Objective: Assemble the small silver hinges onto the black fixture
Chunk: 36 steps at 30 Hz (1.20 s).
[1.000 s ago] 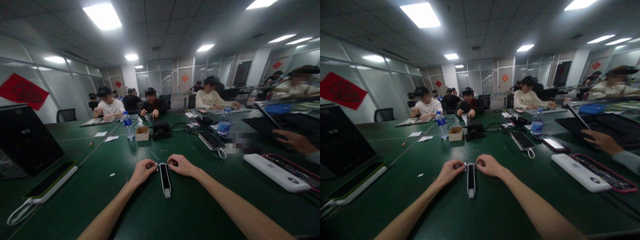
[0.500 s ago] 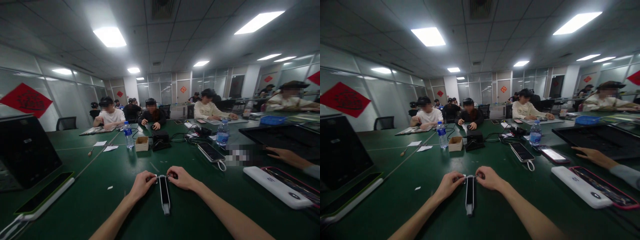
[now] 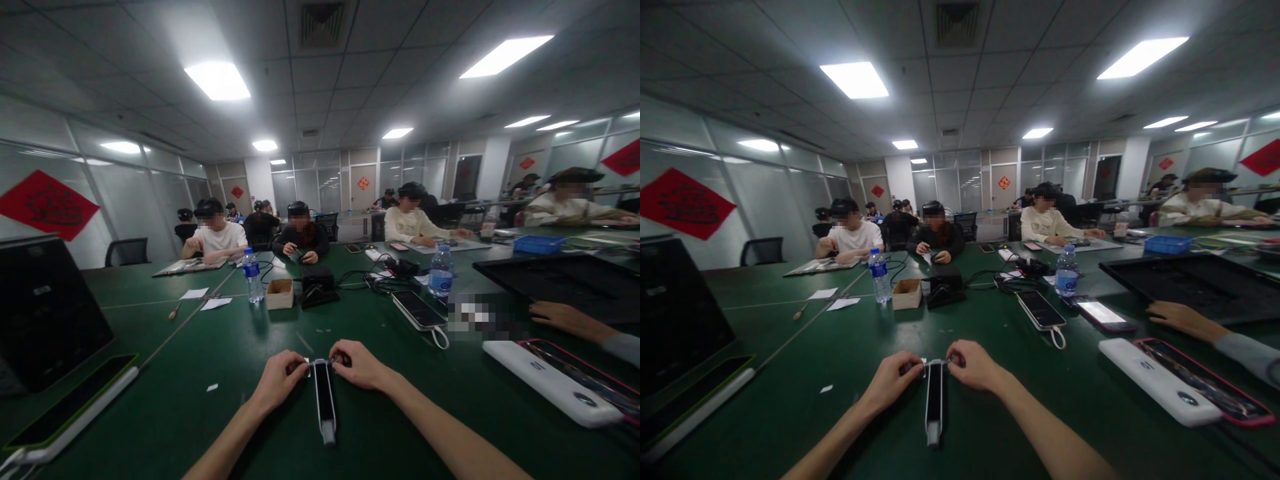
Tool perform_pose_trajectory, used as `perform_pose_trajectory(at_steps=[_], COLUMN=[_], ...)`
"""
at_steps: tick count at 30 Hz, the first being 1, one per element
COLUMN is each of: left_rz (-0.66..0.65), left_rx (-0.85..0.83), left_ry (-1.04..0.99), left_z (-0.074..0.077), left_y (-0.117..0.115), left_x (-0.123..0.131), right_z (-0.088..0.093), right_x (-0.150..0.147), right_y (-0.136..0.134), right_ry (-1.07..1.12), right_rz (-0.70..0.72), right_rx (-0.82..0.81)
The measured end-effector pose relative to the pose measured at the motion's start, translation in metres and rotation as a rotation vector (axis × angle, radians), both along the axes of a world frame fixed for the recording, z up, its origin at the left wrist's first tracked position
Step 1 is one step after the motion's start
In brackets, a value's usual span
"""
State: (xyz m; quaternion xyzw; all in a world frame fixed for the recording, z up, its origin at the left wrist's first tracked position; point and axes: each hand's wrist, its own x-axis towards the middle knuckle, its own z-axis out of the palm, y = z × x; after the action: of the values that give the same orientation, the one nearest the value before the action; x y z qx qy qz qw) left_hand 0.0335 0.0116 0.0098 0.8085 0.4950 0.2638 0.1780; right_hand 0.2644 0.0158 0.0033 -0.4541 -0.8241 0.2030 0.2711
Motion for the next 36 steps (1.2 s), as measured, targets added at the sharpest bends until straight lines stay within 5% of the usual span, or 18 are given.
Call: perform_pose_trajectory(at_steps=[16, 36], left_rz=[-0.039, -0.049], left_rx=[0.020, -0.009], left_ry=[0.017, 0.072], left_z=[-0.009, 0.001], left_y=[0.005, 0.002], left_x=[-0.002, -0.004], right_z=[-0.003, -0.008], right_x=[0.001, 0.003], right_y=[0.004, 0.006], right_ry=[0.003, 0.018], right_rz=[0.009, 0.032], right_rx=[0.017, 0.006])
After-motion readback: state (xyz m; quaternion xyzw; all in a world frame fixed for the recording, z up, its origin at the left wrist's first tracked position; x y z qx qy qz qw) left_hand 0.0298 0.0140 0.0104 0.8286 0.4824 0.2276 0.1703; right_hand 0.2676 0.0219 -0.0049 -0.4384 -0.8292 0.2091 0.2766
